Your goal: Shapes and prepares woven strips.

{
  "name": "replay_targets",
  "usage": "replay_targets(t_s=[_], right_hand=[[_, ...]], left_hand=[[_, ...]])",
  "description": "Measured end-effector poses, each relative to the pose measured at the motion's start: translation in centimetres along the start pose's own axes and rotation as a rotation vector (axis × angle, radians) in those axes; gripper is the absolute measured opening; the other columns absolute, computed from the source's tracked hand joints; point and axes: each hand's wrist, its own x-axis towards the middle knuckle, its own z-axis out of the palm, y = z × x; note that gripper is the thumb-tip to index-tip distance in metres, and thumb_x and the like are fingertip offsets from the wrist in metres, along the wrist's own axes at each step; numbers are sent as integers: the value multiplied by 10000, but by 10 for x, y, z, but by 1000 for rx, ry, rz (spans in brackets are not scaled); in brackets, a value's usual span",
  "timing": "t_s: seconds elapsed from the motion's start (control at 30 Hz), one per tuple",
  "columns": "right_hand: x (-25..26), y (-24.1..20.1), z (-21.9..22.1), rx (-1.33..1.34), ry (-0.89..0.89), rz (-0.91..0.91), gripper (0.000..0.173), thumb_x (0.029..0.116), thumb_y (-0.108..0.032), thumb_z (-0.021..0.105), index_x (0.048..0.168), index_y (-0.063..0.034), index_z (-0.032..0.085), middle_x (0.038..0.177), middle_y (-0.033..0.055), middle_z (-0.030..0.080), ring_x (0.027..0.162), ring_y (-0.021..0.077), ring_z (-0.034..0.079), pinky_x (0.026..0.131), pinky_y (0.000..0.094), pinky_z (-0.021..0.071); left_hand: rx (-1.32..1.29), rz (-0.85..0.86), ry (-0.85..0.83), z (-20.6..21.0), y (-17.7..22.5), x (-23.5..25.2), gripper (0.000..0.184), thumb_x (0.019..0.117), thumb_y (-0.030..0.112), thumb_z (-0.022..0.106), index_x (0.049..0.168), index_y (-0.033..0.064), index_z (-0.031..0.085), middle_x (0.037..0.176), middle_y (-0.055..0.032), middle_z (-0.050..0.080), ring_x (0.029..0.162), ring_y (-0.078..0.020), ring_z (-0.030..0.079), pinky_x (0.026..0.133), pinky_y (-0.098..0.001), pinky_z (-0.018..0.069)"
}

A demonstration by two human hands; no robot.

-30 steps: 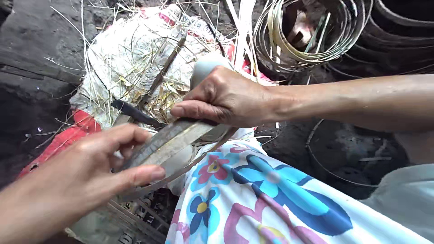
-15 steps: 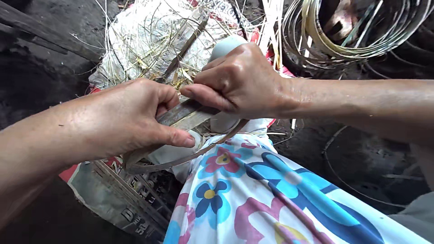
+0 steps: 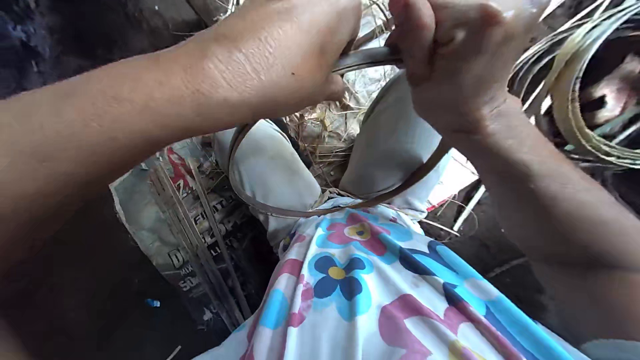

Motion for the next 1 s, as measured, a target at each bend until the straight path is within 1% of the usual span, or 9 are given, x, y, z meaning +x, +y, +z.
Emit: replay_targets(t_s=[0.07,0.17,0.27,0.33,0.47,0.67,0.77,0.9,1.0], right_hand=[[3,1,-7,26,2,-20,539,1118,-294,428,714,19,601,617,167,568,547,273,567,522,420,379],[-4,-1,-25,86,3,-51,530,1119,-263,413,708,34,568,620,184,540,533,278,538,492,409,363],[-14,6,-41,269,-58,-51,507,1077,-373,462,828,2,694,736,108,634,616,153,592,539,316,473],[-18,10,-42,364,-185,-46,390,997,-395,609,968,-28,739,765,45,669,618,104,611,546,307,529],[-11,13,-43,436,-396,-76,253,963,-279,702,1101,-74,754,788,6,718,640,89,648,586,313,554],[-18,26,-40,848,-562,127,332,1046,-265,610,1230,-4,701,805,41,705,624,36,630,585,203,554],[-27,22,-25,781,-378,111,274,1048,-218,602,1157,-9,742,765,29,713,606,45,636,576,225,560],[-41,19,22,96,174,-80,294,1022,-347,621,1012,-101,781,704,29,694,563,149,628,505,326,478],[-48,30,47,-125,358,-136,311,1033,-364,607,988,-94,754,726,42,703,610,173,660,541,322,507]], left_hand=[[-76,38,36,-3,-8,-3,389,937,375,728,1197,95,652,829,-30,591,712,-144,547,644,-355,455],[-210,78,106,-1,-17,-28,878,898,409,768,1594,94,335,964,-54,655,762,-102,627,687,-266,541],[-459,129,218,32,-45,-66,560,946,352,688,1457,158,566,941,58,680,707,17,611,599,-153,530],[-640,100,196,61,-73,-86,417,952,331,697,1342,185,668,998,59,746,808,-17,698,693,-195,600],[-673,-5,198,81,-84,-101,430,972,328,686,1296,45,681,1027,-5,747,866,-14,689,806,-215,586],[-466,-59,277,80,-69,-99,418,1008,287,652,1296,-15,675,1012,-148,754,858,-170,727,820,-368,599],[-303,-107,375,86,-59,-94,384,1032,274,604,1308,18,683,989,-164,759,837,-254,739,803,-458,593],[-99,-152,663,115,-51,-74,365,1053,239,540,1307,25,690,976,-177,765,784,-322,743,733,-524,590],[-25,-216,966,153,-44,-54,377,1066,266,515,1285,18,696,970,-182,744,718,-306,715,626,-476,574]])
